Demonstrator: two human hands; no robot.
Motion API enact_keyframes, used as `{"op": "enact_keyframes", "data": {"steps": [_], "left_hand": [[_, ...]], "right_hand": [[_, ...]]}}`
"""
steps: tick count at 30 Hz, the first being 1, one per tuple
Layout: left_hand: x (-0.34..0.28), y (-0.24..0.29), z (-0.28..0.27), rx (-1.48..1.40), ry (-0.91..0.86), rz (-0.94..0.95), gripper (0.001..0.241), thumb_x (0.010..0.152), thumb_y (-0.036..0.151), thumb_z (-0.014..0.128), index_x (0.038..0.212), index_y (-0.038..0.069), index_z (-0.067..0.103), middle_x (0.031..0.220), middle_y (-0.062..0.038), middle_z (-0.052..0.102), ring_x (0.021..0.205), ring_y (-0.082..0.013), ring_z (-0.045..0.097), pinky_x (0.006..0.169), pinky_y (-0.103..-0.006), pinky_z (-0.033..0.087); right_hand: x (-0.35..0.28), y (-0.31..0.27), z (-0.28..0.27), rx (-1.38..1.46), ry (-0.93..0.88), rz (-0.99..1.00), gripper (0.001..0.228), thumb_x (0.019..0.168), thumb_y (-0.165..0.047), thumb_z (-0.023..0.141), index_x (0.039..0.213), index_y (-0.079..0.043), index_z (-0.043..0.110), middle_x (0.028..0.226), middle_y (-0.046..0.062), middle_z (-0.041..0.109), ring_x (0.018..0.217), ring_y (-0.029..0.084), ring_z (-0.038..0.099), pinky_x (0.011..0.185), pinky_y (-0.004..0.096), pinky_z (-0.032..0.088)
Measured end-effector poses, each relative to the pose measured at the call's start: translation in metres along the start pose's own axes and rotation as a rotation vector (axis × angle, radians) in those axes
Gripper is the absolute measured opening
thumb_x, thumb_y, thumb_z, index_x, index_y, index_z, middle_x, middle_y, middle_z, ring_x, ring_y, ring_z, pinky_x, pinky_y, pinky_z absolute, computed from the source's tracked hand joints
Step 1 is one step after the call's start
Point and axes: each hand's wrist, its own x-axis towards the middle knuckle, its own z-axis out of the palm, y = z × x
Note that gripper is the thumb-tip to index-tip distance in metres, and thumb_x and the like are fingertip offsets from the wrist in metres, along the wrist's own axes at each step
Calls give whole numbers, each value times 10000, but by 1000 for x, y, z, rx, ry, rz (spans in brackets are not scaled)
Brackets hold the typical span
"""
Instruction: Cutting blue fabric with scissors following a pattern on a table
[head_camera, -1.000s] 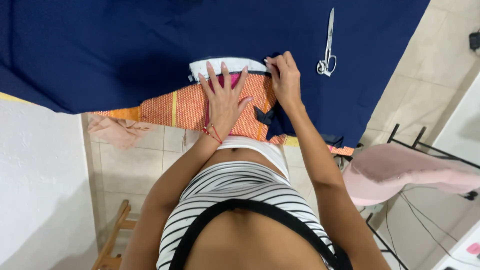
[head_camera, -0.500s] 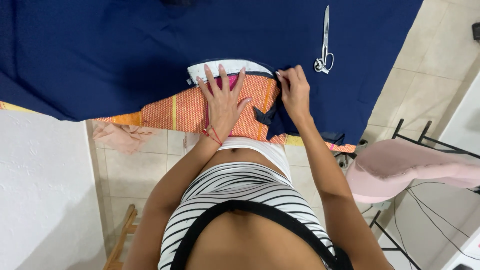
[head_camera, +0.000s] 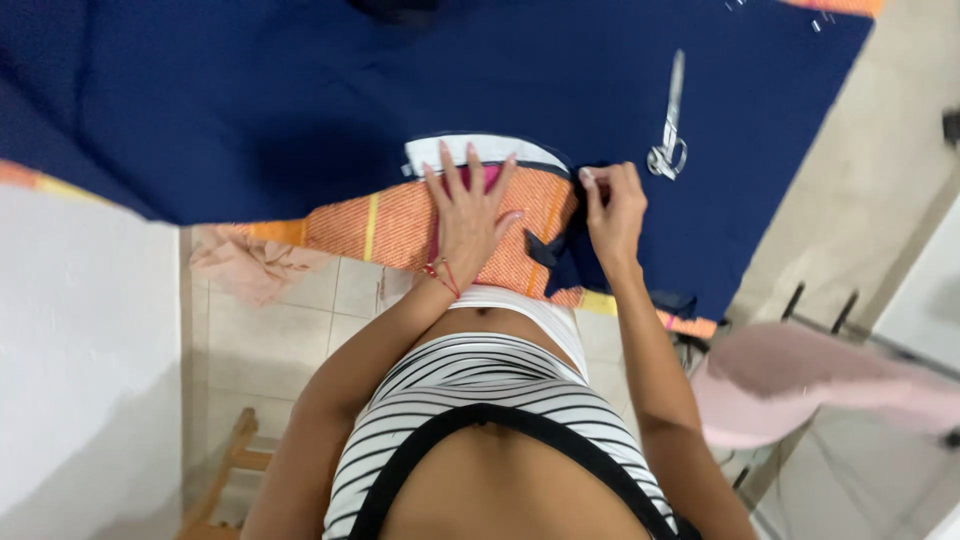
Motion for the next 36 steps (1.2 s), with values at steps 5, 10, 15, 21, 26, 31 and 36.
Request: {"op": "enact_keyframes", "data": {"steps": [5, 10, 15, 21, 26, 31, 36], "left_hand": [[-5, 2, 3, 38, -7, -33, 896, 993, 757, 583, 1726, 325, 303, 1633, -275, 480, 1549, -649, 288, 1210, -852, 238], [-4, 1, 11, -4, 53, -11, 931, 967, 746, 617, 1724, 303, 306, 1662, -276, 447, 1561, -661, 249, 1227, -868, 189], [-3, -14, 22, -101, 98, 19, 929, 972, 593, 721, 1734, 260, 307, 1688, -265, 406, 1562, -634, 278, 1244, -816, 230], [38, -61, 9, -432, 361, 60, 691, 1038, 275, 733, 1657, 129, 463, 1537, -185, 512, 1344, -409, 583, 1018, -537, 501], [151, -109, -21, -491, 534, 140, 335, 1101, 277, 675, 1422, 182, 682, 1255, -21, 644, 1157, -288, 623, 878, -450, 496], [337, -159, 57, -942, 589, -93, 243, 934, 186, 843, 1145, 126, 738, 1071, -67, 781, 897, -196, 771, 837, -336, 618], [383, -128, 76, -506, 430, -222, 490, 810, 540, 970, 1025, 209, 680, 1030, -5, 692, 1098, -284, 613, 957, -466, 451]], "right_hand": [[30, -38, 18, 122, -14, 4, 146, 1055, 53, 758, 1048, -70, 679, 974, 93, 586, 908, 316, 685, 805, 391, 594], [38, -36, 39, -41, -227, -8, 155, 1000, -133, 850, 1030, -107, 700, 1136, 115, 606, 1100, 439, 611, 924, 547, 535], [40, -32, 48, 9, -254, 55, 139, 995, -129, 834, 1022, -128, 697, 1034, 80, 621, 1061, 389, 649, 926, 495, 522], [41, -45, 0, 139, -88, -6, 143, 964, -81, 861, 1029, -104, 735, 1023, 110, 669, 1055, 391, 698, 932, 469, 551], [20, -36, -81, 59, 144, 14, 127, 1010, -42, 848, 1055, -62, 731, 1058, 166, 677, 1077, 418, 683, 954, 495, 534], [-45, 8, -117, -229, 431, 165, 93, 1097, -71, 788, 1107, -36, 703, 1236, 191, 690, 1201, 357, 647, 1079, 461, 484], [-101, 9, -93, -173, 582, 352, 61, 1114, -98, 765, 1105, -73, 710, 1323, 188, 684, 1285, 330, 647, 1108, 459, 498]]}}
